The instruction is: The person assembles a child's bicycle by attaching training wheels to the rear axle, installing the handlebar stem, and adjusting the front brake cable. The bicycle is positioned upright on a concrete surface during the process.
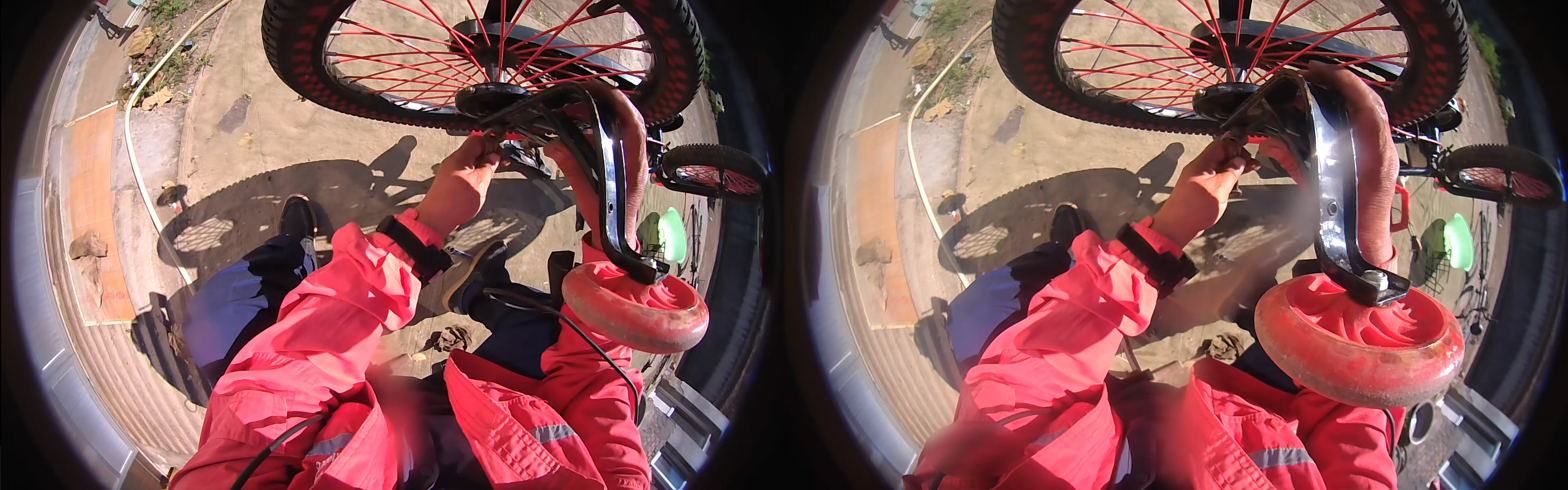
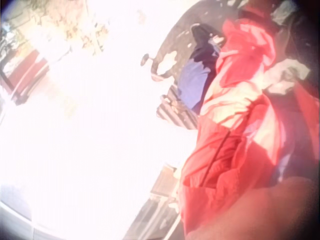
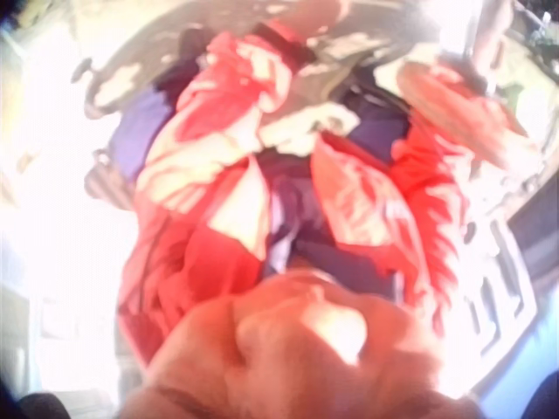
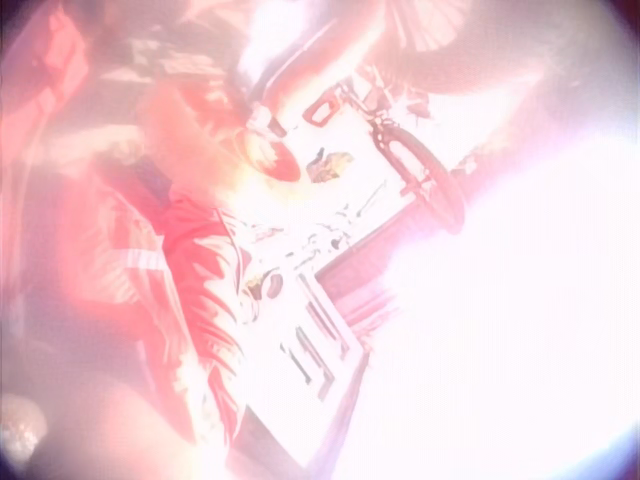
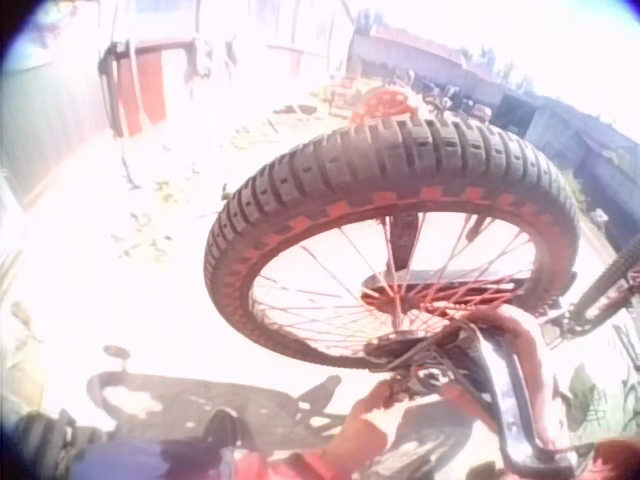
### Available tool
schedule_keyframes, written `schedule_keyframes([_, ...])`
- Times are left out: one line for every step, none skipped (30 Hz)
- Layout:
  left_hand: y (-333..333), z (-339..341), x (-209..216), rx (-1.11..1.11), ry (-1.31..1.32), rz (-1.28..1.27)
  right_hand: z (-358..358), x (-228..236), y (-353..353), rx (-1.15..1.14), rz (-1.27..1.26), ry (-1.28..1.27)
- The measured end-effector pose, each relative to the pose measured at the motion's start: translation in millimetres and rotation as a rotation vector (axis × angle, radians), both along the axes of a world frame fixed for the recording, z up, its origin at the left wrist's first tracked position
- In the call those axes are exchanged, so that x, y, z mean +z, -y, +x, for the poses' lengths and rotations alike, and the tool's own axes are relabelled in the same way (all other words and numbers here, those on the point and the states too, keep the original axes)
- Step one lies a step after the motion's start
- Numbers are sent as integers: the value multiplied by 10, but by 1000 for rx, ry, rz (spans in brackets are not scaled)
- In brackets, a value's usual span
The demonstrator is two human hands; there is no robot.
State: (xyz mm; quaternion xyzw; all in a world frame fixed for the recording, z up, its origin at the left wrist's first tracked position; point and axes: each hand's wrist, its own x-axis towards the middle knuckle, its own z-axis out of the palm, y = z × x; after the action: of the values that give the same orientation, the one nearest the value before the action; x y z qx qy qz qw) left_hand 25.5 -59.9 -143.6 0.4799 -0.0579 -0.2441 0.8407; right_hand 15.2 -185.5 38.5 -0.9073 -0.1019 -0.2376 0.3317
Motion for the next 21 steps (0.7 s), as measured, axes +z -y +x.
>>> schedule_keyframes([33,18,-37,-8,-17,21,3,0,-1,-4,-39,6])
schedule_keyframes([45,20,-67,12,37,-36,5,4,2,-8,-79,12])
schedule_keyframes([51,31,-88,-1,32,-48,3,20,12,-8,-108,2])
schedule_keyframes([51,38,-97,-14,28,-59,1,7,2,-12,-67,-32])
schedule_keyframes([45,43,-97,-12,37,-51,0,11,3,-5,-92,1])
schedule_keyframes([41,50,-88,-11,46,-43,1,-2,-6,-2,-47,12])
schedule_keyframes([32,55,-74,-13,55,-33,4,-12,-13,7,16,-6])
schedule_keyframes([20,65,-60,-5,69,-17,7,-20,-18,9,10,26])
schedule_keyframes([7,75,-47,-1,81,0,8,-31,-24,17,22,29])
schedule_keyframes([-1,81,-34,15,102,-9,19,-36,-24,37,57,22])
schedule_keyframes([-8,85,-26,0,95,28,23,-39,-25,25,28,30])
schedule_keyframes([-19,89,-24,-3,97,42,36,-47,-31,25,23,28])
schedule_keyframes([-27,89,-26,-5,99,56,39,-46,-34,23,26,25])
schedule_keyframes([-37,101,-32,-7,155,121,43,-44,-40,28,28,25])
schedule_keyframes([-49,115,-41,-9,211,186,40,-40,-48,30,36,24])
schedule_keyframes([-58,120,-47,-18,238,256,37,-33,-56,41,50,14])
schedule_keyframes([-67,123,-48,10,279,228,34,-21,-63,38,36,21])
schedule_keyframes([-78,121,-43,31,291,206,29,-5,-67,43,26,17])
schedule_keyframes([-92,118,-32,25,265,209,26,8,-74,42,28,2])
schedule_keyframes([-113,122,-16,32,321,245,27,18,-82,35,-7,9])
schedule_keyframes([-143,129,3,12,338,308,29,29,-87,22,-30,3])
